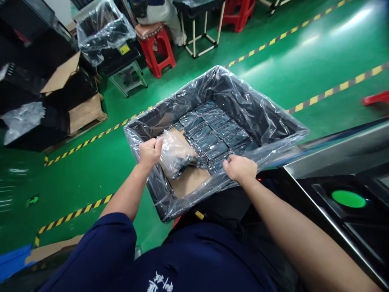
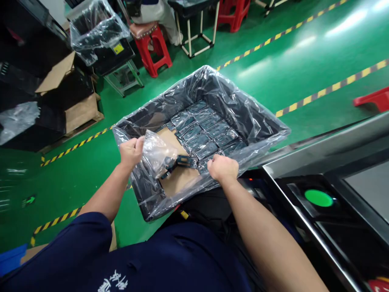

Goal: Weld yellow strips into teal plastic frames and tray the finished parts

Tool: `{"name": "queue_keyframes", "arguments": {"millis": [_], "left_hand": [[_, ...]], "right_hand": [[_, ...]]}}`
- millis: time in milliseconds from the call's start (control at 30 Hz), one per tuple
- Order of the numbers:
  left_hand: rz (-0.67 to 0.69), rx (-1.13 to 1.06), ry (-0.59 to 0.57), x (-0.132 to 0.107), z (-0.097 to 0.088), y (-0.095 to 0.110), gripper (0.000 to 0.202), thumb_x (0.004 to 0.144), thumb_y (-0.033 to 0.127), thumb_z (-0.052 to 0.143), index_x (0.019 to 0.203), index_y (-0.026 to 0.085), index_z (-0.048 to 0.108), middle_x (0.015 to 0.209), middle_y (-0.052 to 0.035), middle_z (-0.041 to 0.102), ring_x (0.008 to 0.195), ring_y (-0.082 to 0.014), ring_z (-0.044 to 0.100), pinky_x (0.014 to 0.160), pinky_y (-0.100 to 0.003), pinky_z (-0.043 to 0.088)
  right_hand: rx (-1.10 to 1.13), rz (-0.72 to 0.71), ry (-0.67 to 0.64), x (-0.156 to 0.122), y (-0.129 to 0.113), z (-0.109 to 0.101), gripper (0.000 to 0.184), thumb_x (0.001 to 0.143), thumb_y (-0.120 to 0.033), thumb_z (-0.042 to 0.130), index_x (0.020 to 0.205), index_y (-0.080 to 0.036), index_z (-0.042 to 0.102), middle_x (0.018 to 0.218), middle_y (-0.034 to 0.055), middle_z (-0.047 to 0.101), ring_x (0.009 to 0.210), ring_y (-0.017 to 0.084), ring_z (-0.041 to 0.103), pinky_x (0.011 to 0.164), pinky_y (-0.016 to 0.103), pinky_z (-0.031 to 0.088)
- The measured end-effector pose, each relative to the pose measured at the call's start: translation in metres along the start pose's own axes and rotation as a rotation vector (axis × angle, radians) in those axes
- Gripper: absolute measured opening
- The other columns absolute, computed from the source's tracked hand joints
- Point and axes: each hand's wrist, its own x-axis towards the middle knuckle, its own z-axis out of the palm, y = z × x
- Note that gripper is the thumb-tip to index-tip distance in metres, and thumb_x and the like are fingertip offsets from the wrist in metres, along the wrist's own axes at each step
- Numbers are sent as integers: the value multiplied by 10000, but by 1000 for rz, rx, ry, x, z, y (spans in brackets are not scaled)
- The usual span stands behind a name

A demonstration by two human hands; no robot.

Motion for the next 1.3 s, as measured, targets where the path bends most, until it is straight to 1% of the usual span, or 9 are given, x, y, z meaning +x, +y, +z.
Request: {"name": "queue_keyframes", "arguments": {"millis": [167, 367, 433, 533, 633, 733, 900, 1133, 1300], "left_hand": [[-141, -290, -373, -34, 34, 34, 536, 858, 485, 542, 453, 195, 342, 446, 40, 305, 446, -89, 302, 504, -281, 207], [-403, -607, -318, -65, 90, 93, 546, 889, 574, 477, 516, 201, 338, 495, 38, 331, 487, -92, 325, 485, -256, 253], [-514, -686, -245, -66, 100, 108, 545, 903, 619, 422, 559, 208, 324, 523, 41, 325, 498, -91, 328, 479, -245, 278], [-662, -802, -197, -65, 108, 117, 540, 893, 673, 404, 614, 221, 310, 536, 54, 300, 473, -83, 317, 448, -233, 281], [-746, -891, -257, -64, 118, 103, 528, 905, 699, 333, 683, 223, 382, 531, 58, 345, 437, -88, 358, 434, -229, 323], [-662, -477, -438, -66, 136, 73, 522, 985, 571, 162, 797, 209, 487, 641, 9, 514, 551, -114, 526, 549, -243, 447], [-446, -19, -777, -87, 174, 31, 170, 834, 288, 637, 950, 166, 615, 1093, -123, 654, 1060, -261, 611, 907, -357, 472], [-181, 107, -1017, -96, 215, 15, 767, 697, 171, 733, 1394, 160, 412, 1548, -172, 312, 1421, -335, 284, 1166, -444, 219], [-136, 97, -1111, -96, 220, 3, 765, 668, 135, 747, 1374, 123, 452, 1442, -210, 437, 1381, -345, 352, 1174, -463, 192]], "right_hand": [[170, -92, -24, -3, 7, -4, 587, 863, -622, 478, 1253, -200, 598, 1146, 139, 685, 1105, 326, 628, 954, 473, 447], [895, -591, -298, -37, -17, -9, 1213, 583, -521, 825, 1543, -169, 173, 1515, 164, 374, 1360, 291, 403, 1104, 410, 356], [1010, -645, -346, -49, -33, -4, 1100, 578, -402, 835, 1503, -170, 289, 1385, 130, 519, 1220, 281, 525, 1030, 402, 432], [868, -488, -360, -52, -44, 2, 525, 718, -254, 665, 1230, -155, 600, 974, 33, 688, 855, 208, 638, 781, 309, 524], [605, -323, -261, -37, -31, -4, 231, 799, -190, 519, 943, -174, 699, 853, 30, 685, 823, 204, 636, 741, 275, 494], [352, -189, -43, -15, -4, -14, 263, 852, -195, 457, 969, -189, 692, 1027, 85, 672, 970, 226, 618, 820, 288, 464], [67, -28, 67, 6, 24, -11, 230, 821, -223, 498, 947, -216, 691, 1122, 77, 656, 916, 209, 646, 721, 262, 447], [-39, 20, 0, 12, 22, -7, 251, 815, -266, 506, 958, -263, 712, 1024, 70, 718, 966, 246, 660, 709, 283, 441], [-44, 21, 10, 13, 24, -7, 245, 830, -278, 490, 947, -238, 702, 1025, 80, 716, 981, 244, 656, 713, 285, 439]]}}
